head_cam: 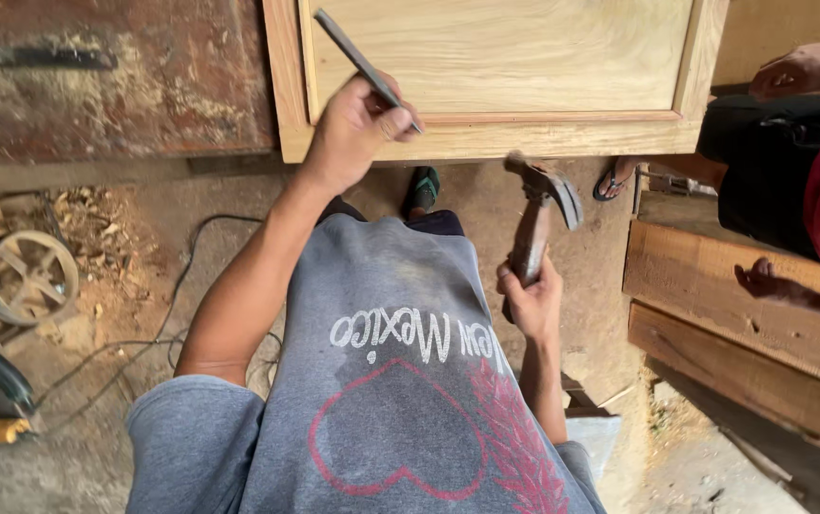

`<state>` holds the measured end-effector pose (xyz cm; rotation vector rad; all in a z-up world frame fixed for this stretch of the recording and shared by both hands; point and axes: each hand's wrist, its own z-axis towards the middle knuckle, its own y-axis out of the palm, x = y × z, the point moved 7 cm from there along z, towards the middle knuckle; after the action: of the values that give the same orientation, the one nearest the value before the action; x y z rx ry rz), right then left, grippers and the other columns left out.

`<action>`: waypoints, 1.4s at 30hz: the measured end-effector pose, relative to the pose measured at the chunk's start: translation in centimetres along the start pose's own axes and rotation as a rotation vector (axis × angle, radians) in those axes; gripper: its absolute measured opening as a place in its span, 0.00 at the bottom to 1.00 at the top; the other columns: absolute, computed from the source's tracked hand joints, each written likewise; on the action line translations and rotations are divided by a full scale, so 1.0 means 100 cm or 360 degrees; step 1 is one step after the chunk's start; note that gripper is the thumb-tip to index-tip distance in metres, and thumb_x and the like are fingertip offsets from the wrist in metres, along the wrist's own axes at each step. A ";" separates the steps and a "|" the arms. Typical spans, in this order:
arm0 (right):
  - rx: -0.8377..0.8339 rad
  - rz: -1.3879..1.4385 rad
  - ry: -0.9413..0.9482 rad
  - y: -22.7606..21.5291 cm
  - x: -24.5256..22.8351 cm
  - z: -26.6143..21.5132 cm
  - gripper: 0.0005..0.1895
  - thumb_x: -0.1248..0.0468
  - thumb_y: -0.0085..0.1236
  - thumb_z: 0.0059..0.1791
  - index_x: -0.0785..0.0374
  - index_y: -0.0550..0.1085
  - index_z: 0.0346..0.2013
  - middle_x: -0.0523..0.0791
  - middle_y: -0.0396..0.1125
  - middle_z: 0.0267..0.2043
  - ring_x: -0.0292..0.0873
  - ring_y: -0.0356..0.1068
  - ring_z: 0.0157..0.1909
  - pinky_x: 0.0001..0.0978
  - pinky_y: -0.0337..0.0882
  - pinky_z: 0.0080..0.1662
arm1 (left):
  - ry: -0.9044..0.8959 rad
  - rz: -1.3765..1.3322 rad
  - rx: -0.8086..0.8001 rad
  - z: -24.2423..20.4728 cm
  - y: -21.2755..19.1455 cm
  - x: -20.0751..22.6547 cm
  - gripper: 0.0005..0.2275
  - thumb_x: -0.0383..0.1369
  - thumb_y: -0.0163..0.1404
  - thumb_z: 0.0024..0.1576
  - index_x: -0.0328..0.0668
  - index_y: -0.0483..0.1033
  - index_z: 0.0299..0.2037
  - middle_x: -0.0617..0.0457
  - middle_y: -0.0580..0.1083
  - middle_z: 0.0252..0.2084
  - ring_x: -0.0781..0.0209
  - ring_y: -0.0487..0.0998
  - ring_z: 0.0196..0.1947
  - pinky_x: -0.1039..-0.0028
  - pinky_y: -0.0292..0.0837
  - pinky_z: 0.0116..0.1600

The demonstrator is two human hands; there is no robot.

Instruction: The person assembles a wooden frame by hammering nails into the corners. They then use a putty knife to apply wood filler to the nail holes and smooth the surface. Finally, they use a wooden stick to scrape off excess filler.

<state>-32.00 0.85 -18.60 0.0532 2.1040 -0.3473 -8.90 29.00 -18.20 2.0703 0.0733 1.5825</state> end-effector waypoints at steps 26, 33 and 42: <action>-0.0682 -0.1288 -0.1304 0.442 -0.135 0.275 0.23 0.73 0.54 0.46 0.74 0.62 0.55 0.60 0.69 0.39 0.56 0.70 0.27 0.50 0.71 0.27 | 0.0428 0.0391 0.1735 -0.361 -0.159 -0.081 0.18 0.22 0.37 0.70 0.41 0.68 0.69 0.49 0.71 0.40 0.67 0.69 0.29 0.76 0.70 0.35; -0.0262 -0.1627 -0.1676 0.472 -0.130 0.225 0.24 0.58 0.57 0.57 0.79 0.63 0.52 0.69 0.67 0.48 0.69 0.71 0.45 0.61 0.72 0.42 | 0.0617 0.0340 0.2387 -0.482 -0.241 -0.090 0.10 0.25 0.42 0.74 0.41 0.68 0.62 0.53 0.79 0.42 0.69 0.81 0.39 0.76 0.73 0.34; -0.0177 -0.1521 -0.1546 0.473 -0.130 0.229 0.29 0.66 0.61 0.40 0.72 0.64 0.54 0.65 0.63 0.52 0.65 0.67 0.49 0.59 0.71 0.46 | 0.0329 0.0992 0.3149 -0.643 -0.259 -0.109 0.17 0.22 0.41 0.66 0.42 0.72 0.63 0.50 0.76 0.35 0.63 0.76 0.33 0.70 0.73 0.41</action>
<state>2.18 41.41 -29.57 -1.0090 1.0465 -0.6445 -63.95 71.43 -27.86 3.3445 1.9031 2.4313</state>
